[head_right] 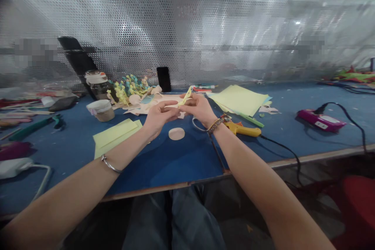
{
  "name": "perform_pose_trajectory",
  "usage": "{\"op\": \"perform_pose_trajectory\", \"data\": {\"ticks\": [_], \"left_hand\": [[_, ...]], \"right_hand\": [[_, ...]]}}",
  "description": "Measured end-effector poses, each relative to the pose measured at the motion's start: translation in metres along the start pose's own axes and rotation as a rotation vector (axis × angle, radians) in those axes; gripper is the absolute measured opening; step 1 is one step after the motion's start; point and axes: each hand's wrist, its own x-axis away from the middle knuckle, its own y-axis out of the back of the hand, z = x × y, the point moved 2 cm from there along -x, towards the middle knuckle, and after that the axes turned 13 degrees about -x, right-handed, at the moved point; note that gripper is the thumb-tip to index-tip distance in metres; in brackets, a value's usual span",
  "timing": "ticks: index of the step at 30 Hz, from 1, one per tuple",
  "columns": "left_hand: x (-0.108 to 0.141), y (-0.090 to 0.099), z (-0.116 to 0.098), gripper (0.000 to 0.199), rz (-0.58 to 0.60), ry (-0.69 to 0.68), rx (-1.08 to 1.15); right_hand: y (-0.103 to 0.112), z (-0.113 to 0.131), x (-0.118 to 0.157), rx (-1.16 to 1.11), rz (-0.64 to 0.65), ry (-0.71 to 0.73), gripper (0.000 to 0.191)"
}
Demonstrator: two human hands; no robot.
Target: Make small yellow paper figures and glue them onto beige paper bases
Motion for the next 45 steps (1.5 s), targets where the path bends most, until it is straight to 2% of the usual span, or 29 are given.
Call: {"op": "perform_pose_trajectory", "data": {"ticks": [13,16,18,23,26,31,35,41,45], "left_hand": [[0.001,-0.001,-0.001,0.037,-0.009,-0.017,-0.019],[-0.001,0.002,0.0,0.03,-0.013,-0.013,-0.074],[-0.004,0.006,0.001,0.023,-0.061,-0.005,-0.117],[-0.007,0.013,-0.002,0.023,-0.142,-0.012,-0.171],[-0.007,0.013,-0.005,0.029,-0.111,-0.024,-0.124],[-0.007,0.012,-0.006,0.03,-0.044,-0.016,-0.106],[-0.007,0.012,-0.005,0.027,-0.043,-0.008,-0.099],[-0.009,0.017,-0.007,0.023,-0.107,0.033,0.008],[-0.009,0.02,-0.01,0.019,-0.131,0.025,0.042]], "right_hand": [[-0.002,0.001,0.002,0.042,0.0,0.034,0.045],[0.0,0.0,0.001,0.062,-0.016,0.05,0.044],[0.002,0.0,0.0,0.089,-0.011,0.04,0.043],[-0.001,-0.002,0.002,0.158,0.108,-0.042,0.046],[-0.006,-0.004,0.004,0.159,0.182,-0.112,0.05],[-0.01,-0.009,0.007,0.191,0.293,-0.169,0.042],[-0.009,-0.01,0.007,0.219,0.311,-0.181,0.042],[-0.008,-0.01,0.009,0.145,0.317,-0.267,0.035],[-0.007,-0.012,0.01,0.169,0.382,-0.323,0.029]]}}
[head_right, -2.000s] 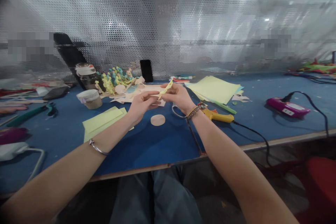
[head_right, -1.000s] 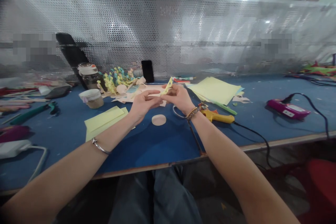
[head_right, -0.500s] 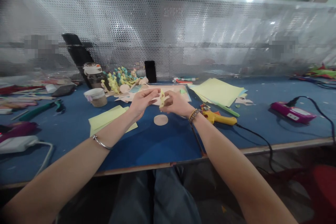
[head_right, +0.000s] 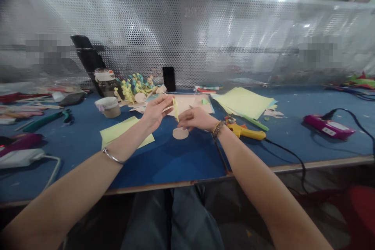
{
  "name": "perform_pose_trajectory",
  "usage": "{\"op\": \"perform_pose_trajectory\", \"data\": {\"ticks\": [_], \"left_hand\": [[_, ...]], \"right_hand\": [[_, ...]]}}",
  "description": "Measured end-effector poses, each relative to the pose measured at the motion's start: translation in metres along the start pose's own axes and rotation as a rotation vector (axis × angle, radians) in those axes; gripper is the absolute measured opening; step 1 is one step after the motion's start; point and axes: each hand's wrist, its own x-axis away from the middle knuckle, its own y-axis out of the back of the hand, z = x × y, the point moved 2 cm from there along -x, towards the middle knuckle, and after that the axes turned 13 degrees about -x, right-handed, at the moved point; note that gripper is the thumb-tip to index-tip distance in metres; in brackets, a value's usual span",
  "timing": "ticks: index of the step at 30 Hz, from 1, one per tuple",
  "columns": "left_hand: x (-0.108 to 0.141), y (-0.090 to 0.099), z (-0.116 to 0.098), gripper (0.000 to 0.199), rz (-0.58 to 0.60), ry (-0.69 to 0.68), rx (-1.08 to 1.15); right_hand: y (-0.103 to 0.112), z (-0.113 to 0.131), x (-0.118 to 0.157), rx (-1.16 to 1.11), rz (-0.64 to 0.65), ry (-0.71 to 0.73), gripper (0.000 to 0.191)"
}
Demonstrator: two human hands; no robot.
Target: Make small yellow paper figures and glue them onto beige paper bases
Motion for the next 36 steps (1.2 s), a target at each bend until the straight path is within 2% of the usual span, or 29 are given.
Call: {"op": "perform_pose_trajectory", "data": {"ticks": [4,20,32,36], "left_hand": [[0.0003,0.0006,-0.0011,0.017,-0.006,0.005,0.004],[0.0003,-0.0016,0.0048,0.023,0.067,-0.013,-0.004],[-0.0006,-0.001,0.0059,0.026,0.026,-0.038,-0.033],[0.0006,-0.0038,0.0085,0.033,0.11,-0.014,-0.053]], "right_hand": [[-0.0006,-0.0016,-0.0006,0.022,0.04,-0.011,0.029],[-0.0016,-0.0015,-0.0023,0.108,-0.008,0.017,0.028],[-0.0006,-0.002,-0.0029,0.157,-0.002,0.044,0.027],[-0.0003,-0.0019,-0.0029,0.153,-0.016,0.05,0.029]]}}
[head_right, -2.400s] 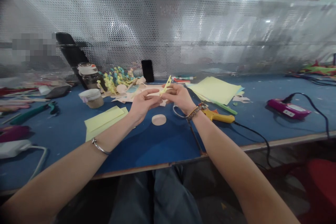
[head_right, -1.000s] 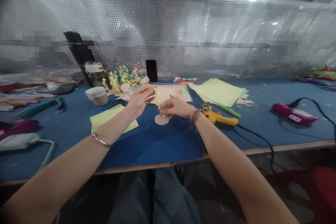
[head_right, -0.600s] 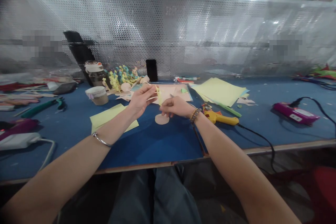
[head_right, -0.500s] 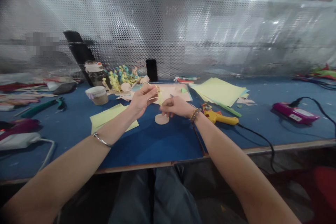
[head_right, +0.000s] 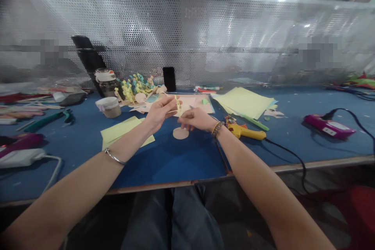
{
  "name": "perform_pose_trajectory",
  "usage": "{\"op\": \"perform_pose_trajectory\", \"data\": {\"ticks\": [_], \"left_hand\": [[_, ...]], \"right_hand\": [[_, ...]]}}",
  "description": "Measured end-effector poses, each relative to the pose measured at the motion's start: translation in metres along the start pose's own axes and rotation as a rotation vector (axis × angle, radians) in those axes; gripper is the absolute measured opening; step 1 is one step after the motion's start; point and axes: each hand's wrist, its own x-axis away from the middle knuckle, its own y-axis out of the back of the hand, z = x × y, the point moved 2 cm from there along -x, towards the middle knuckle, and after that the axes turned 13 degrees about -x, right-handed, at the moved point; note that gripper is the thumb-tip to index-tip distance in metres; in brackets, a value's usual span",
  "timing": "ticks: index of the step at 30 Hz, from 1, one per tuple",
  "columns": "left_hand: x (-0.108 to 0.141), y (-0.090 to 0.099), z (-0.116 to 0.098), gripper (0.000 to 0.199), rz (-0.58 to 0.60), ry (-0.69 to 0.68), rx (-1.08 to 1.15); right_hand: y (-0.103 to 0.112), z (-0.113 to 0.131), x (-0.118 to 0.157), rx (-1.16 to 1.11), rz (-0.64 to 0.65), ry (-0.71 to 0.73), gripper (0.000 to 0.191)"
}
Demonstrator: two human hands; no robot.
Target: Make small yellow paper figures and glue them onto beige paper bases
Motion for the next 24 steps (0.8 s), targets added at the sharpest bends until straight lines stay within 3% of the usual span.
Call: {"op": "perform_pose_trajectory", "data": {"ticks": [24], "left_hand": [[0.0017,-0.0051,0.0029,0.03,-0.03,-0.006,-0.129]], "right_hand": [[0.0034,0.0036,-0.0015,0.041,-0.093,0.048,0.03]]}}
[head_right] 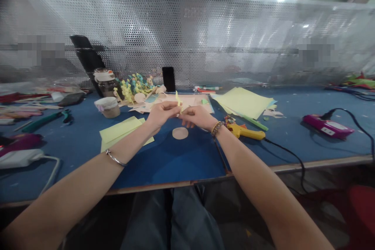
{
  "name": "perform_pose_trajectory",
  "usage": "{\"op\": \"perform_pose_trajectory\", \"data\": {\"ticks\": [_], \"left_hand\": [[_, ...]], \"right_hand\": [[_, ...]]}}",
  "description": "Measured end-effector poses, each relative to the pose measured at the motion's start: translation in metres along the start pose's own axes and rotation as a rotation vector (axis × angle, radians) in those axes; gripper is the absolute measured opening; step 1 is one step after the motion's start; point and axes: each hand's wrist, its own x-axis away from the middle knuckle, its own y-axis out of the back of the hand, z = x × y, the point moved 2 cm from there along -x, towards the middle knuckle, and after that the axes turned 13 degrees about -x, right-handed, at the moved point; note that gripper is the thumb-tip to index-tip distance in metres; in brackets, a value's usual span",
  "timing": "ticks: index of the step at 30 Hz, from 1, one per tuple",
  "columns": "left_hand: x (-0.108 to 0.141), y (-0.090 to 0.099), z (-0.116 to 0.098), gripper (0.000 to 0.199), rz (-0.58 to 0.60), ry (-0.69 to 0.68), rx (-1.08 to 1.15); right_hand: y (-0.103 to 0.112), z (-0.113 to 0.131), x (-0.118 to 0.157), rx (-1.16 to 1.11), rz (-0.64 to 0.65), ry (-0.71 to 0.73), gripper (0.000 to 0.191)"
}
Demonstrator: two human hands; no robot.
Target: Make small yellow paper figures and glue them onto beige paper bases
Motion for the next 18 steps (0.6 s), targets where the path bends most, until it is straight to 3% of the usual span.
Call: {"op": "perform_pose_trajectory", "data": {"ticks": [9,18], "left_hand": [[-0.0003,0.0011,-0.0014,0.032,0.0,-0.026,-0.035],[0.0029,0.0003,-0.0027,0.048,0.015,-0.1,-0.163]], "right_hand": [[0.0,-0.0009,0.0007,0.006,0.009,-0.013,0.027],[0.002,-0.0018,0.0,-0.001,-0.064,-0.006,0.025]]}}
